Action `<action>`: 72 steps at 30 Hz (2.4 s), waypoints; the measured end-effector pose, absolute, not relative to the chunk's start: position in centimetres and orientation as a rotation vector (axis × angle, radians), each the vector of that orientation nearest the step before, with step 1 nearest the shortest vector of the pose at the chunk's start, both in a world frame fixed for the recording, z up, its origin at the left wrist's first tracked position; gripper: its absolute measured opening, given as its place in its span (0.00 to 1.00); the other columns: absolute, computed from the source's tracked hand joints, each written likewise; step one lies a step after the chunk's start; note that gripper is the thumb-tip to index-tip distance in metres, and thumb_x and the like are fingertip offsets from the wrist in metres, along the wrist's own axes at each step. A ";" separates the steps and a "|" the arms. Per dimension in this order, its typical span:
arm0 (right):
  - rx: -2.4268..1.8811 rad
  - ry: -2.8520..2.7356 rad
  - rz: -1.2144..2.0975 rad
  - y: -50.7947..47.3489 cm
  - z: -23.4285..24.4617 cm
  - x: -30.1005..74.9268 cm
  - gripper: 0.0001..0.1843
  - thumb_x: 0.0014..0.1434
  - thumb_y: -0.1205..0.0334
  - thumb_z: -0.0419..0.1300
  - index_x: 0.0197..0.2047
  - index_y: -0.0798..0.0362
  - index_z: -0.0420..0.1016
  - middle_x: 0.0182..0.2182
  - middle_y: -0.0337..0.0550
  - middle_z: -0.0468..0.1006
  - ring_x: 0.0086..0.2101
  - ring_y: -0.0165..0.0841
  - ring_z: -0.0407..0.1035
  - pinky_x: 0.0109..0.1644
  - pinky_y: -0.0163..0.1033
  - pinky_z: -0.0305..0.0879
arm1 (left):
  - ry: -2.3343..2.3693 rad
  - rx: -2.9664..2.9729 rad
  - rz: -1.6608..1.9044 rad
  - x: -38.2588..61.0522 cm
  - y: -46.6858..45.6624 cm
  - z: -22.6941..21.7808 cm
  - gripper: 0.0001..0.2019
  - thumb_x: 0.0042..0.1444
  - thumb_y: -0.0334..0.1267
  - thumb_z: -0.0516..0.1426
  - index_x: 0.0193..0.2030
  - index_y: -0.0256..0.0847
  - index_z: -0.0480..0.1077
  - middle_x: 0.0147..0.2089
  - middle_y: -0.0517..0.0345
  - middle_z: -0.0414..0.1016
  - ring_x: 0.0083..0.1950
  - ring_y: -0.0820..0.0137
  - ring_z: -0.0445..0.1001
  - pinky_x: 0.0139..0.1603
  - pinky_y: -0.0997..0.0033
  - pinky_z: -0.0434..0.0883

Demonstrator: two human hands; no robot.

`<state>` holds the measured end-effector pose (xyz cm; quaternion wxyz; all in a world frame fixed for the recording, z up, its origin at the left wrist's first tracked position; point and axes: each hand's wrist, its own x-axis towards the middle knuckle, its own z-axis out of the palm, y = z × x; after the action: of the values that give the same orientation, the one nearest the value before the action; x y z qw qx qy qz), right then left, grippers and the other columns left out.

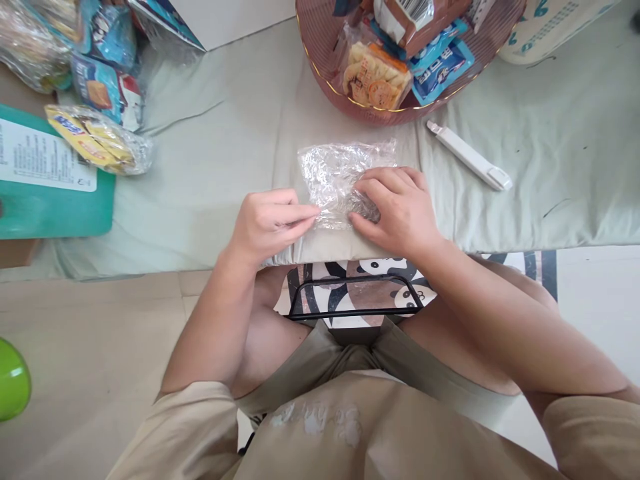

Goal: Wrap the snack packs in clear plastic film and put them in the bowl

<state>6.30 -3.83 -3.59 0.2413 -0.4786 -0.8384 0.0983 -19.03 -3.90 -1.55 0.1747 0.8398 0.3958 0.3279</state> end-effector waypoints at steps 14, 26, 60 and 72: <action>-1.306 -2.299 0.289 -3.8 -3.5 6.3 0.13 0.64 0.56 0.60 0.50 0.51 0.77 0.51 0.49 0.82 0.53 0.46 0.74 0.62 0.51 0.59 | 1.164 2.400 0.897 -19.8 -4.2 0.0 0.07 0.55 0.32 0.66 0.40 0.48 0.78 0.21 0.70 0.61 0.21 0.78 0.58 0.23 0.74 0.58; -1.314 -2.289 0.306 -3.9 -3.6 6.2 0.13 0.65 0.56 0.59 0.50 0.50 0.77 0.51 0.50 0.82 0.53 0.46 0.74 0.63 0.52 0.59 | 1.199 2.467 0.761 -18.5 -4.4 -0.8 0.08 0.62 0.32 0.59 0.34 0.45 0.78 0.21 0.66 0.63 0.21 0.77 0.58 0.24 0.72 0.56; -1.348 -2.305 0.351 -3.9 -3.3 6.2 0.13 0.64 0.56 0.59 0.49 0.49 0.77 0.52 0.50 0.82 0.54 0.48 0.73 0.63 0.54 0.59 | 1.149 2.100 1.009 -18.9 -4.2 -0.3 0.08 0.55 0.32 0.65 0.32 0.53 0.82 0.19 0.67 0.59 0.19 0.79 0.53 0.20 0.72 0.51; -1.342 -2.298 0.354 -3.9 -3.4 6.3 0.13 0.64 0.56 0.59 0.50 0.49 0.77 0.52 0.50 0.82 0.54 0.48 0.73 0.63 0.54 0.59 | 1.156 2.170 0.901 -18.6 -4.4 -0.4 0.05 0.55 0.36 0.67 0.36 0.53 0.82 0.22 0.66 0.63 0.21 0.77 0.57 0.21 0.71 0.54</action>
<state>6.26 -3.86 -3.40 0.2266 -0.4869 -0.8337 0.1284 -18.61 -4.37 -0.40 0.2584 0.8005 0.4266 0.3324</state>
